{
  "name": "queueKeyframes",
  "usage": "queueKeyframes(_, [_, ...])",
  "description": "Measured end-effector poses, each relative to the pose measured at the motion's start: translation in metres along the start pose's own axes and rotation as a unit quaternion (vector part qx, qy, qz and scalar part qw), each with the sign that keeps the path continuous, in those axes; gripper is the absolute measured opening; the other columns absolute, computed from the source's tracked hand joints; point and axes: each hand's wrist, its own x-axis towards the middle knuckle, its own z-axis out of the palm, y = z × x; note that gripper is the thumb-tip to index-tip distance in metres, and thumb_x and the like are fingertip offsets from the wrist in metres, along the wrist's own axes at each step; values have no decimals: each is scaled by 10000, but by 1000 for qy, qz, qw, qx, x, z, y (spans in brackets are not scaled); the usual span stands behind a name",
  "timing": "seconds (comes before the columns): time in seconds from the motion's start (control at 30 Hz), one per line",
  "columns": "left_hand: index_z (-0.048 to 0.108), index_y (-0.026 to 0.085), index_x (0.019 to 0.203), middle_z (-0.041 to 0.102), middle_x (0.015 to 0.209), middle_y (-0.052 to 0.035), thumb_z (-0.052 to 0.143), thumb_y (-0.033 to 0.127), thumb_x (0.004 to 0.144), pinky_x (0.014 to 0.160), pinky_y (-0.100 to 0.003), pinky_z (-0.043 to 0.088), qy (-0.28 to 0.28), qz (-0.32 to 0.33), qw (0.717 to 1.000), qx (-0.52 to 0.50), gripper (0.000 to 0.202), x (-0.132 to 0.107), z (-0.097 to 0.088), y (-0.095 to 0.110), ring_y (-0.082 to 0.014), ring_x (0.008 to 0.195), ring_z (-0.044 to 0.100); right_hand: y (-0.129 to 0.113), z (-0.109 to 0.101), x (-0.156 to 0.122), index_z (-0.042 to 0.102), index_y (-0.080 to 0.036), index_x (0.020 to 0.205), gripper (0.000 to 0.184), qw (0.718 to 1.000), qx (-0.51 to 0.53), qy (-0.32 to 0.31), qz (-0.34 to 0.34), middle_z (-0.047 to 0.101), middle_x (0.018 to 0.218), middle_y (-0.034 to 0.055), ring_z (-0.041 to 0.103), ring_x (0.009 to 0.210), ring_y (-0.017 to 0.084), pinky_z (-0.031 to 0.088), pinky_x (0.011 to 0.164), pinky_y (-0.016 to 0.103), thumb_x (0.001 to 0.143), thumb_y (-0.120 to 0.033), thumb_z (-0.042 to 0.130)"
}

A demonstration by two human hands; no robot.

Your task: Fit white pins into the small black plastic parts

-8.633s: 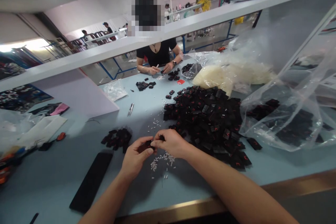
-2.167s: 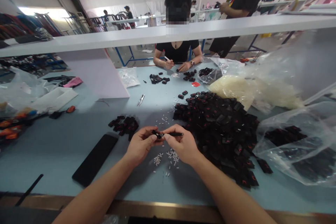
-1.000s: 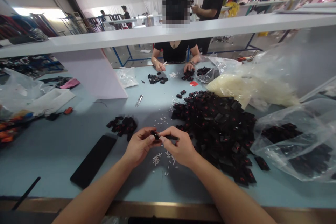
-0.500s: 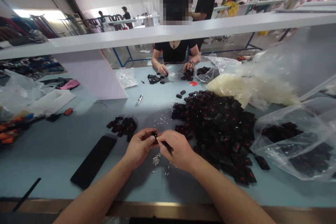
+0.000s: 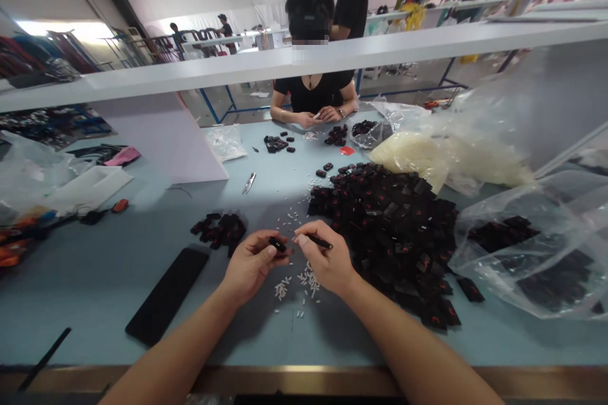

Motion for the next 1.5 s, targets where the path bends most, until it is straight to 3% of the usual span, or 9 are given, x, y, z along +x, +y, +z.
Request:
queueKeyframes(0.27, [657, 170, 986, 720, 972, -68, 791, 237, 703, 697, -367, 595, 0, -1, 1000, 6, 321, 0, 3, 0, -238, 818, 719, 5, 2, 2, 663, -201, 946, 166, 997, -52, -51, -3, 690, 867, 46, 644, 801, 170, 489, 727, 287, 928, -272, 514])
queueKeyframes(0.47, [660, 156, 910, 674, 777, -10, 799, 275, 682, 552, -272, 551, 53, 10, 997, 59, 292, 2, 0, -2, -151, 637, 658, 7, 5, 5, 660, -182, 867, 115, 982, -133, -136, -15, 652, 764, 22, 583, 698, 147, 431, 643, 253, 850, -289, 622])
queueKeyframes(0.7, [647, 148, 901, 631, 697, 10, 794, 333, 671, 499, -250, 498, 66, -12, 989, 135, 330, 4, -3, -1, -123, 557, 592, 13, 14, 6, 636, -176, 737, 100, 978, -94, -159, 92, 593, 654, -17, 504, 602, 114, 360, 551, 227, 802, -250, 617])
queueKeyframes(0.8, [631, 153, 959, 628, 694, 9, 767, 388, 695, 488, -257, 489, 77, -28, 988, 131, 378, 5, -2, -1, -126, 542, 585, 12, 15, 10, 602, -177, 699, 157, 971, 31, -105, 213, 525, 557, -44, 453, 510, 97, 312, 468, 215, 777, -309, 636])
queueKeyframes(0.9, [621, 151, 940, 636, 727, -4, 758, 434, 693, 483, -257, 481, 96, -36, 987, 121, 400, 6, -1, 1, -121, 533, 581, 11, 8, 19, 578, -189, 735, 246, 927, 205, 22, 312, 535, 542, -48, 468, 461, 99, 253, 395, 204, 726, -404, 696])
queueKeyframes(1.0, [622, 148, 910, 634, 721, -7, 753, 466, 688, 493, -256, 477, 103, -45, 986, 126, 408, 6, -1, 2, -120, 533, 579, 10, -4, 30, 592, -194, 773, 316, 870, 346, 187, 296, 569, 600, -39, 503, 492, 99, 257, 376, 193, 665, -438, 761])
queueKeyframes(1.07, [622, 153, 903, 633, 719, -6, 738, 482, 702, 497, -255, 474, 97, -50, 985, 132, 403, 6, -2, 2, -120, 534, 580, 10, -10, 35, 627, -187, 840, 342, 844, 389, 247, 276, 614, 678, -13, 522, 532, 100, 297, 388, 192, 654, -430, 779])
queueKeyframes(1.37, [623, 162, 903, 605, 689, 3, 665, 540, 748, 468, -237, 427, 98, -46, 978, 178, 410, 7, -3, 0, -117, 512, 553, 9, 1, 27, 645, -174, 831, 313, 863, 353, 176, 316, 590, 645, -20, 481, 500, 88, 243, 371, 181, 641, -385, 777])
queueKeyframes(1.5, [638, 178, 922, 641, 751, -30, 619, 516, 787, 512, -266, 454, 89, 13, 938, 334, 364, 11, -13, 16, -159, 580, 586, 9, 0, 27, 654, -175, 829, 363, 882, 321, 171, 299, 570, 645, -9, 472, 509, 100, 248, 384, 194, 707, -511, 717])
